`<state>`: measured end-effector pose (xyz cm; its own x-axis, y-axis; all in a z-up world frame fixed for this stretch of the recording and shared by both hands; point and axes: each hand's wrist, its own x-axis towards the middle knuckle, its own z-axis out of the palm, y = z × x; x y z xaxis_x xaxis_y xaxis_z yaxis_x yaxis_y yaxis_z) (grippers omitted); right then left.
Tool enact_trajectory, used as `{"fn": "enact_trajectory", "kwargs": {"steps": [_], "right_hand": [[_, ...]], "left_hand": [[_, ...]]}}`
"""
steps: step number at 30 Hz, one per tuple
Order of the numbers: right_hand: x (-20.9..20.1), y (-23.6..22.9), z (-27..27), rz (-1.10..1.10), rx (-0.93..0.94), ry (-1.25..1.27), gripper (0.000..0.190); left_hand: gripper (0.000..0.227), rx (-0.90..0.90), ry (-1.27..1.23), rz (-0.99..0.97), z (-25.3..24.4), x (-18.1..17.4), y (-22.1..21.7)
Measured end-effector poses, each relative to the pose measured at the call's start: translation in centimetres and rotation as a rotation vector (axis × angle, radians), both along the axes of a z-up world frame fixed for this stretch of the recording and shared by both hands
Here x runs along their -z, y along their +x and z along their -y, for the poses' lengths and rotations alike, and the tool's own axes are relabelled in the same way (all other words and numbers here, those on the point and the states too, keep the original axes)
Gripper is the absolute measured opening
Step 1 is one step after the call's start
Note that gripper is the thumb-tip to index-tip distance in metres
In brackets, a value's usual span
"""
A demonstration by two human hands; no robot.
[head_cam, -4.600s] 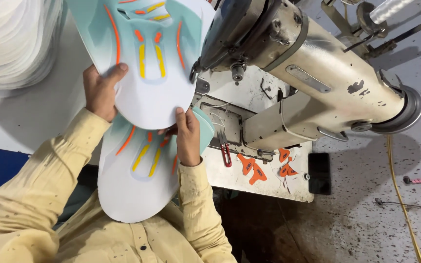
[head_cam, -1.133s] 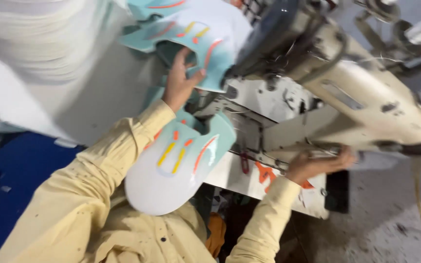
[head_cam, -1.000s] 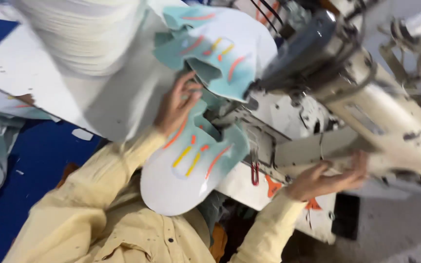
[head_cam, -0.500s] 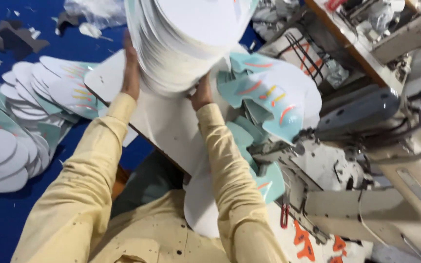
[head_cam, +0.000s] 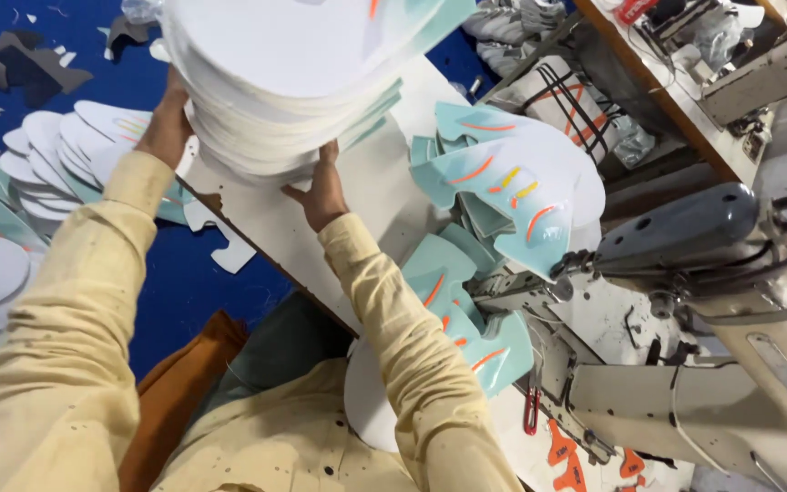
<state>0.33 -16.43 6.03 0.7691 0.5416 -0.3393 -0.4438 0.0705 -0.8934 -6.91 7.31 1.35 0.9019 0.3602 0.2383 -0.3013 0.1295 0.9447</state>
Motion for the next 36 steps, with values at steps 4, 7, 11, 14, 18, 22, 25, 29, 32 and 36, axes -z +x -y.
{"fn": "enact_trajectory", "kwargs": {"steps": [4, 7, 11, 14, 18, 22, 25, 29, 32, 36], "right_hand": [[0.8, 1.8, 4.0, -0.114, -0.064, -0.038, 0.084], [-3.1, -1.0, 11.6, -0.06, -0.226, -0.011, 0.071], [-11.7, -10.0, 25.4, 0.911, -0.213, -0.367, 0.036], [-8.9, -14.9, 33.1, 1.003, 0.193, -0.636, 0.033], [1.3, -18.6, 39.6, 1.076, 0.792, -1.062, 0.06], [4.8, -21.5, 39.0, 0.654, 0.784, -0.791, 0.069], [2.9, -21.5, 37.7, 0.693, 0.743, -0.72, 0.056], [2.7, -20.5, 39.3, 0.627, 0.913, -0.412, 0.058], [1.5, -18.0, 40.9, 0.572, 1.023, -0.338, 0.06], [-2.4, -14.1, 40.6, 0.217, 0.747, 0.218, 0.059]], "left_hand": [[0.072, -0.047, 0.115, -0.032, 2.3, 0.4, -2.0], [0.058, -0.351, -0.038, -0.082, 8.3, 1.9, -5.0], [0.037, -0.544, 0.309, 0.002, 22.5, 2.6, -11.2], [0.057, -0.197, 0.451, -0.132, 30.8, -1.2, -13.8], [0.1, 0.167, 0.867, -0.095, 36.3, -3.3, -14.4], [0.112, 0.137, 1.073, -0.015, 38.7, -4.6, -15.9], [0.104, 0.105, 0.958, 0.046, 39.7, -4.4, -17.0], [0.081, 0.425, 0.277, -0.201, 39.4, -4.2, -17.3], [0.069, 0.583, -0.034, -0.415, 36.6, -3.6, -17.6], [0.058, 0.555, -0.142, -0.606, 33.4, -1.9, -17.9]]}}
